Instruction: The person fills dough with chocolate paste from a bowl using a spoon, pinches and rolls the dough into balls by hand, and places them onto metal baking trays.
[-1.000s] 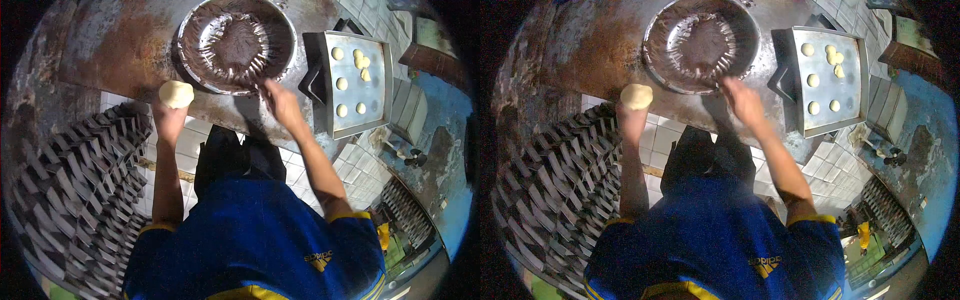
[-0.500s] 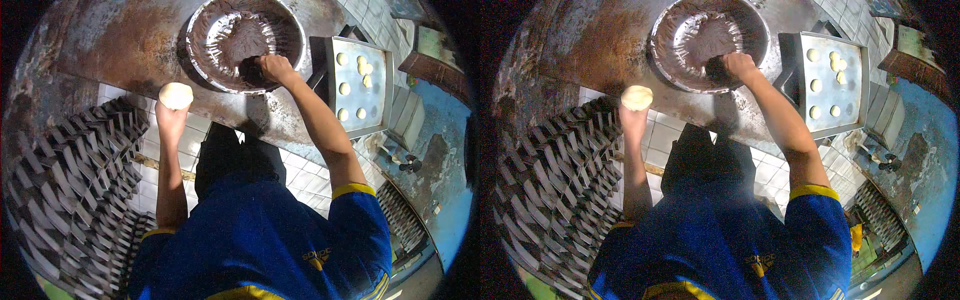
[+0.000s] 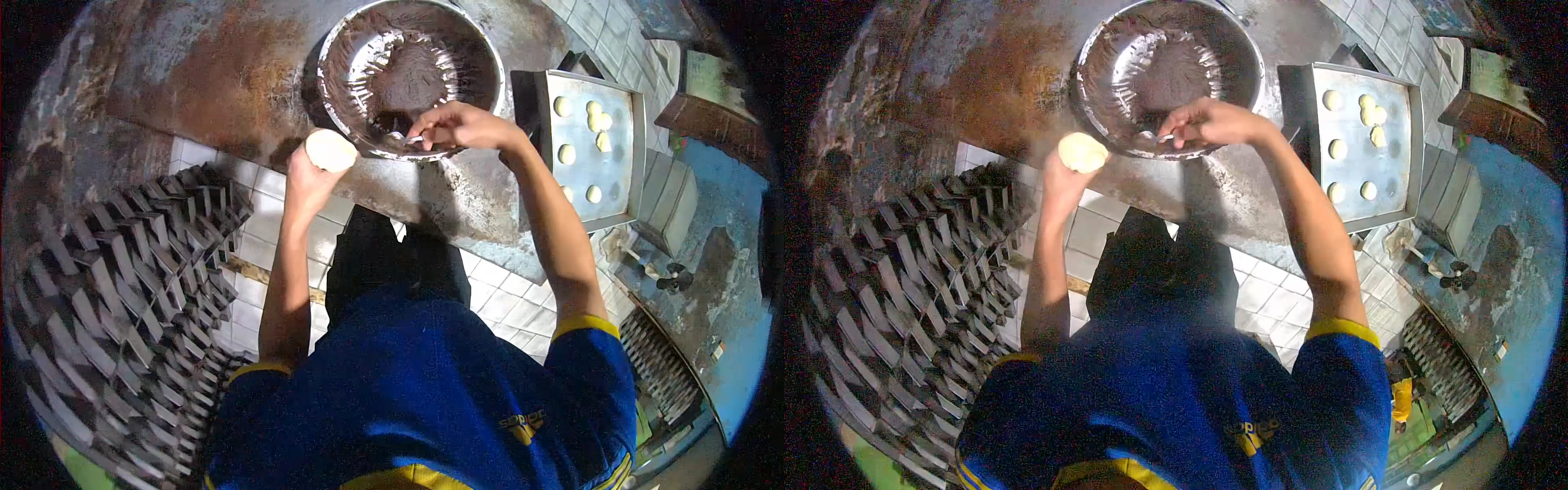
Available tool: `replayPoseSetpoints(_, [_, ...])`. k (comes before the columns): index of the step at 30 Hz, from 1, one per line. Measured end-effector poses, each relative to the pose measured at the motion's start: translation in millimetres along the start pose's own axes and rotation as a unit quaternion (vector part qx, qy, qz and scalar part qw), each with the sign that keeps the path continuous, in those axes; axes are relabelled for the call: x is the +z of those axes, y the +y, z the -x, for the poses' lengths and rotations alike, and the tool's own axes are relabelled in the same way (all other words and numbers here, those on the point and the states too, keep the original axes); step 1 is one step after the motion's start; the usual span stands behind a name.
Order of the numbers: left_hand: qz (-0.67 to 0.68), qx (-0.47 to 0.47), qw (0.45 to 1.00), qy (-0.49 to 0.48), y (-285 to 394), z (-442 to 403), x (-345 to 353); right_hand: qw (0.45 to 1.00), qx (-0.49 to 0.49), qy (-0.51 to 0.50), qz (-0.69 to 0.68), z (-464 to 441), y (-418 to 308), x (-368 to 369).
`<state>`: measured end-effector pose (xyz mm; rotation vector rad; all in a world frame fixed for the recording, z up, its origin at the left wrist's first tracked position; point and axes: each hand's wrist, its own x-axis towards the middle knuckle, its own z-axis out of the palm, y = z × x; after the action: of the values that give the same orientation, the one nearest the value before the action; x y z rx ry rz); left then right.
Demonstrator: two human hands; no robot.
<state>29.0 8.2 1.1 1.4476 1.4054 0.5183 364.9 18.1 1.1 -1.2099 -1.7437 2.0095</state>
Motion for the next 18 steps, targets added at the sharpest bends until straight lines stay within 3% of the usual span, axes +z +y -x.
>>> replayPoseSetpoints(2, [0.029,0.028,0.999,-0.020,5,-2,7,0.997,-0.020,0.067,-0.020,15,-37,23])
replayPoseSetpoints(5, [0.022,0.068,0.997,-0.039,37,-3,12,0.943,-0.145,0.258,0.155,25,-82,59])
replayPoseSetpoints(8, [0.036,0.113,0.992,-0.045,59,-2,16,0.900,-0.101,0.339,0.255,31,-94,88])
replayPoseSetpoints(11, [-0.023,0.171,0.984,-0.041,65,-10,12,0.873,-0.128,0.392,0.260,32,-81,111])
replayPoseSetpoints(14, [0.005,0.199,0.980,-0.027,50,-12,21,0.856,-0.135,0.430,0.255,42,-75,128])
replayPoseSetpoints(18, [0.065,0.148,0.987,-0.003,38,-14,39,0.846,-0.098,0.509,0.126,57,-22,164])
